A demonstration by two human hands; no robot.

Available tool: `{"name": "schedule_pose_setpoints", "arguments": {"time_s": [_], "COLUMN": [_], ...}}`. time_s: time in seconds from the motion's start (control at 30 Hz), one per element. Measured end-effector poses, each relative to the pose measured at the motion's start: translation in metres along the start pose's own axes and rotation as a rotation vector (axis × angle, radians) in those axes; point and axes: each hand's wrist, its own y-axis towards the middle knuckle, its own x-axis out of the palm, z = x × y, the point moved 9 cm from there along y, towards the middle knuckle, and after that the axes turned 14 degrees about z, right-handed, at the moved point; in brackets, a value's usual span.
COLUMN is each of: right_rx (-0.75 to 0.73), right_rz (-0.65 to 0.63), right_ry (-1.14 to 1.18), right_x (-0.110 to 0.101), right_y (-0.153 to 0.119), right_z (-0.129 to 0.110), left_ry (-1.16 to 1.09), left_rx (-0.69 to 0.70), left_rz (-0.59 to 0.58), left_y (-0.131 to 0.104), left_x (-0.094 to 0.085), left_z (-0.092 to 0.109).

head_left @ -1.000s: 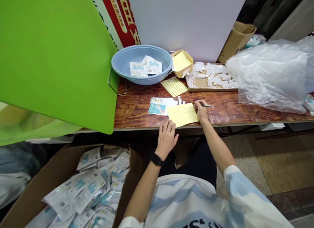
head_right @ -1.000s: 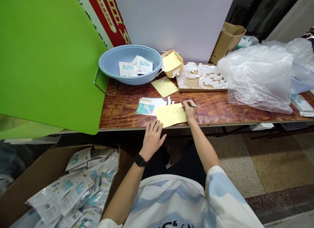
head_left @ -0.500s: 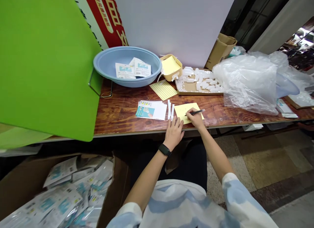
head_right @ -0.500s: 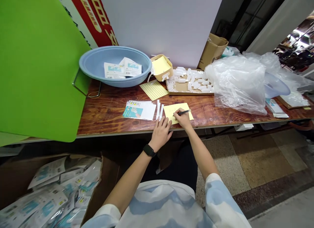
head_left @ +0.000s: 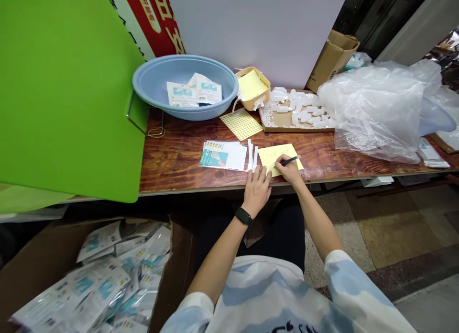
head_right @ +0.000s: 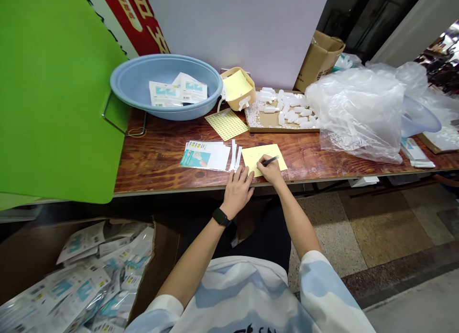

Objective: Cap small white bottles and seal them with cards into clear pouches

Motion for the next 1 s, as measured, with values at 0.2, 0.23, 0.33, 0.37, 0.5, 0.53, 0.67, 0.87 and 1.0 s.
{"name": "schedule_pose_setpoints", "arguments": {"time_s": [0.2, 0.23, 0.33, 0.37, 0.5, 0.53, 0.67, 0.87, 1.0], "right_rx": [-0.018, -0.02, -0.027, -0.028, -0.028, -0.028, -0.017, 0.006, 0.016], "right_rz": [-0.036, -0.025, 0.009, 0.008, -0.017, -0.008, 0.093, 0.161, 0.168], "right_ry": [-0.005, -0.008, -0.015, -0.016, -0.016, -0.019, -0.043, -0.079, -0.088], "right_x": [0.002, 0.001, -0.003, -0.003, -0.001, -0.002, -0.012, -0.017, -0.017], "right_y": [-0.003, -0.003, -0.003, -0.003, -0.006, -0.007, -0.005, -0.003, -0.004], "right_z": [-0.001, -0.001, -0.002, -0.002, -0.003, -0.002, -0.001, 0.002, 0.003], "left_ry": [0.003, 0.003, 0.005, 0.007, 0.014, 0.015, 0.019, 0.016, 0.013], "left_rx": [0.0, 0.001, 0.0, 0.0, 0.005, 0.007, 0.009, 0.009, 0.002], "left_rz": [0.0, 0.001, 0.004, 0.005, 0.007, 0.007, 0.01, -0.002, -0.011], "left_y": [0.0, -0.001, -0.001, -0.001, -0.001, -0.001, -0.001, -0.001, -0.001], "left_x": [-0.001, -0.001, -0.001, 0.0, 0.0, 0.0, 0.002, 0.002, 0.001], "left_z": [0.0, 0.0, 0.0, 0.0, 0.0, 0.0, 0.0, 0.0, 0.0]}}
